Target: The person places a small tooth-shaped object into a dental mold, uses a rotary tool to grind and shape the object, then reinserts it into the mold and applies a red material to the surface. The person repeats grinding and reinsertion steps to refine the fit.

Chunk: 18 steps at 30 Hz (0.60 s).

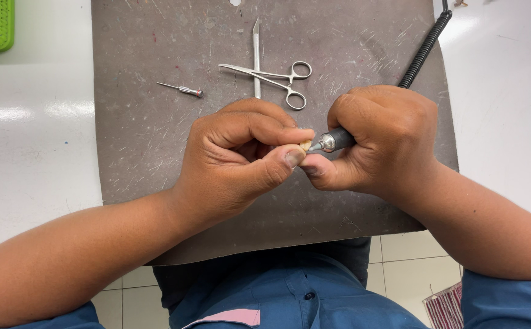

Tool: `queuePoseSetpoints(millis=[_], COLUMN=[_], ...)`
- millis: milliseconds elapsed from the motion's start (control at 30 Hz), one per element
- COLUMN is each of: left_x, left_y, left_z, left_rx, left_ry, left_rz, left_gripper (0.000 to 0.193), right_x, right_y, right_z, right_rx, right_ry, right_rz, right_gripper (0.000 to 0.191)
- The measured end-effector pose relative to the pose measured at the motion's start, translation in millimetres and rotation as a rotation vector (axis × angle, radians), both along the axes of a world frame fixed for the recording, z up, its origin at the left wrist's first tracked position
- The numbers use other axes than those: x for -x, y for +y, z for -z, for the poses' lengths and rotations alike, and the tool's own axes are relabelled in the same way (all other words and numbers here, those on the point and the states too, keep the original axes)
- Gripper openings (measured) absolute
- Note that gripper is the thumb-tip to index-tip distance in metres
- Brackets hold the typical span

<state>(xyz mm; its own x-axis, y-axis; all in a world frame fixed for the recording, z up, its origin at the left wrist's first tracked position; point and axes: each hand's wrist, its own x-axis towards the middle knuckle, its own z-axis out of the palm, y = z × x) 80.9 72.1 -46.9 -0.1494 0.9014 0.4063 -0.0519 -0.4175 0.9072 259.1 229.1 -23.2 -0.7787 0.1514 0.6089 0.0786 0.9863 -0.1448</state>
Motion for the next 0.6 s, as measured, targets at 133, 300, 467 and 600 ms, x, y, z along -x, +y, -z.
queuePoseSetpoints(millis=[133,300,467,600], left_x=[0.2,-0.4,-1.5,-1.1], left_y=[0.0,0.6,0.4,0.7], left_z=[0.1,0.6,0.6,-0.8], left_rx=[-0.001,-0.007,0.013,0.041], left_ry=[-0.005,-0.009,-0.051,-0.048], left_rz=[0.000,0.005,0.024,0.018], left_gripper=[0.010,0.011,0.012,0.014], right_x=[-1.3,0.5,-0.1,0.3], right_y=[0.5,1.4,1.5,1.7], right_z=[-1.0,0.0,0.5,0.1], right_rx=[0.001,-0.002,-0.003,0.010], right_ry=[-0.003,0.001,0.001,0.004], right_rz=[0.005,-0.002,0.001,0.005], right_gripper=[0.069,0.068,0.068,0.068])
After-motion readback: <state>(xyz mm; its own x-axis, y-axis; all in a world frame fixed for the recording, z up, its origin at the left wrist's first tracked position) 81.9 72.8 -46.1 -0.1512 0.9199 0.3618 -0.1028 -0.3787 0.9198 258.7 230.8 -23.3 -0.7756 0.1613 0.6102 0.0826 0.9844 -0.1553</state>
